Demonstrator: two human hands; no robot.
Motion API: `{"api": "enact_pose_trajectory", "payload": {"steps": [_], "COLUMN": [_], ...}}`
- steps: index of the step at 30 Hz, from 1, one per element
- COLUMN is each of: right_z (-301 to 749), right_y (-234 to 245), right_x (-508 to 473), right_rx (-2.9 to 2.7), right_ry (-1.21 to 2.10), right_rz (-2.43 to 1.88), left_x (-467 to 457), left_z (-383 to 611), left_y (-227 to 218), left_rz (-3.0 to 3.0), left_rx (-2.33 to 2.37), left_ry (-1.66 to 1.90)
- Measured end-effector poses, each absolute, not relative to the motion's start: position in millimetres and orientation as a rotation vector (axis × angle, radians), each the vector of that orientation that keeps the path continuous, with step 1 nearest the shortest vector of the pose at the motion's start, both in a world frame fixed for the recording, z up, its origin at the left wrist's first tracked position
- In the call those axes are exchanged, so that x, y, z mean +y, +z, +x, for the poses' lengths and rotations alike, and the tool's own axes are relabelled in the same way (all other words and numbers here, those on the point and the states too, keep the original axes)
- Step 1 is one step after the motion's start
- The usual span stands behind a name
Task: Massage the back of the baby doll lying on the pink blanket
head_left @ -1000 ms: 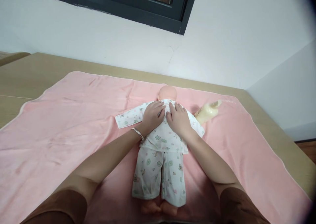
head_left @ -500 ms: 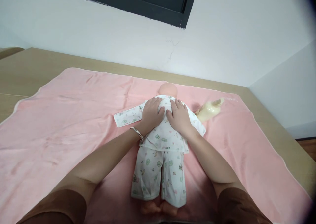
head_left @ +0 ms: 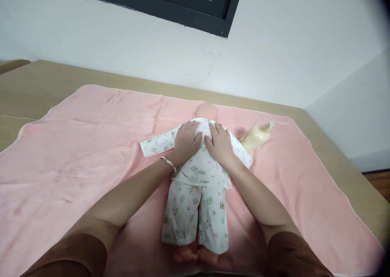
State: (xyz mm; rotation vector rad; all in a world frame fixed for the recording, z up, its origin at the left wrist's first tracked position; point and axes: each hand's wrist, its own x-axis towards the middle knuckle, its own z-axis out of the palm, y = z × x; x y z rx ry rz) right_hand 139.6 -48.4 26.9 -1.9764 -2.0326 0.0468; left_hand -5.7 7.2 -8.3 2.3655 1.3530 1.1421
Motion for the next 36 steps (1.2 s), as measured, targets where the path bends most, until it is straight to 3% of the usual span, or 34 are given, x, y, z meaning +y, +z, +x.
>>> {"api": "enact_pose_trajectory", "payload": {"steps": [15,24,29,36], "right_z": [152.2,136.6,147.0,137.3], "right_y": [18.5,54.2,47.7,36.8], "right_x": [-37.1,-74.8,-58.3,-59.4], "right_rx": [-2.016,-2.161,-2.092,-2.103], "right_ry": [0.121,0.032,0.062,-0.132], "right_rz": [-1.872,-2.102,-2.137,-2.123], "left_x": [6.7,-26.3,-13.3,-18.2], "left_z": [-4.5,-4.4,-3.6,-3.1], "left_y": [-7.4,19.4,8.8,9.5], "left_rz": [2.451,2.838,2.631,2.805], "left_rx": [1.399,1.287,1.459,1.288], "left_ry": [1.055,0.869,0.998,0.999]}}
